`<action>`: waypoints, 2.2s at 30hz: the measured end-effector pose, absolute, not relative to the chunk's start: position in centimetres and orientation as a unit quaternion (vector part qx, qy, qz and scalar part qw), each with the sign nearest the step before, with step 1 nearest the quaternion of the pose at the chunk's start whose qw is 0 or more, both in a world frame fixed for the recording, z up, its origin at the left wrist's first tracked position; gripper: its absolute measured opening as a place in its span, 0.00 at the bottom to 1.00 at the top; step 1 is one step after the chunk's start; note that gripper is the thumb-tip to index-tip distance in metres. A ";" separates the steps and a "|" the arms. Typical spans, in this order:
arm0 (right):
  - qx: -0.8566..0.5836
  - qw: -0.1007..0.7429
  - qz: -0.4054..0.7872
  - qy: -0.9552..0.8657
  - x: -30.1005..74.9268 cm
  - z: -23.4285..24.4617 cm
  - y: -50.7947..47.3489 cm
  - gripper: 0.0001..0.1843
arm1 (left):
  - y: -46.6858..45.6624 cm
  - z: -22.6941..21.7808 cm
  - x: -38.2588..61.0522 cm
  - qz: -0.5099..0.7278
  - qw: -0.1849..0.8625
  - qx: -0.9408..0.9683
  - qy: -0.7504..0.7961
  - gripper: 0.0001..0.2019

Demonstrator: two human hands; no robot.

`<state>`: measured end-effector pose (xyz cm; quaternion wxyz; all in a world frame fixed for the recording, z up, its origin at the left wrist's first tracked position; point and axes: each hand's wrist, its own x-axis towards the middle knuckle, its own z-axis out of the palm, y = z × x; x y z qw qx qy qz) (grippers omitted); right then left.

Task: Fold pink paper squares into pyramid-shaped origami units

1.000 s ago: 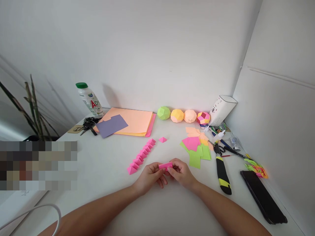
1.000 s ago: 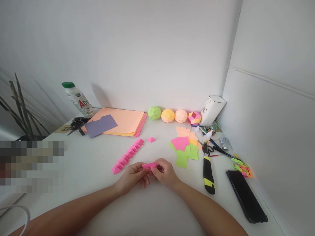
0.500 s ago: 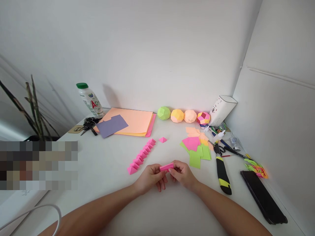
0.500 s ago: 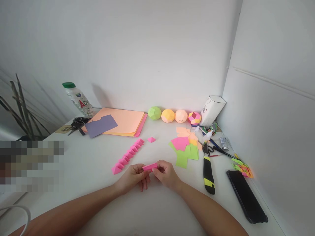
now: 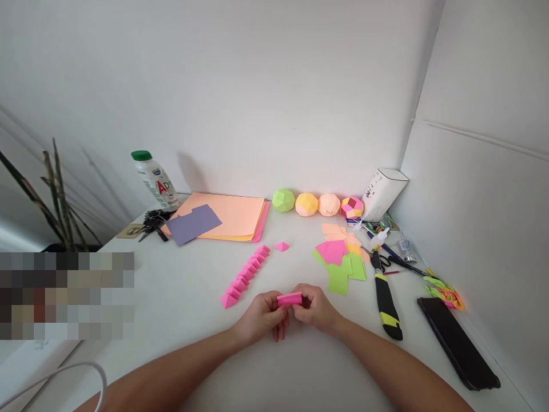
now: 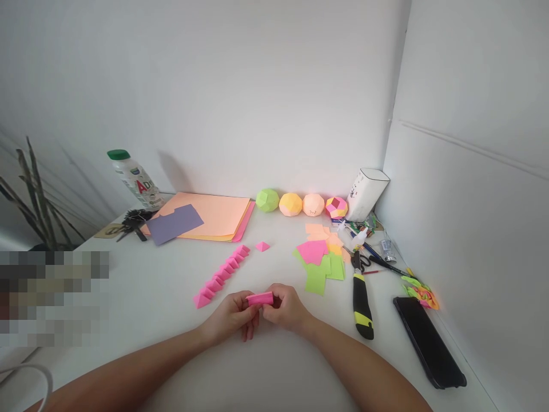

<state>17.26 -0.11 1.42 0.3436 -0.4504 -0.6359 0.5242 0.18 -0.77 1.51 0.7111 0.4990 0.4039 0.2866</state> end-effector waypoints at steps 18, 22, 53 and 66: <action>-0.385 0.349 0.549 -0.655 17.7 1.4 -0.1 0.03 | -0.4 1.4 -0.1 0.297 0.718 0.489 0.396 0.14; -0.397 0.348 0.566 -0.634 17.6 1.4 -0.2 0.03 | -0.5 1.3 -0.1 0.289 0.721 0.490 0.396 0.14; -0.369 0.469 0.435 -0.674 17.9 0.5 -0.7 0.17 | -0.3 0.4 0.0 0.404 0.717 0.448 0.349 0.14; -0.387 0.407 0.478 -0.676 17.8 1.8 -0.5 0.10 | -0.8 1.1 -0.5 0.305 0.685 0.538 0.385 0.19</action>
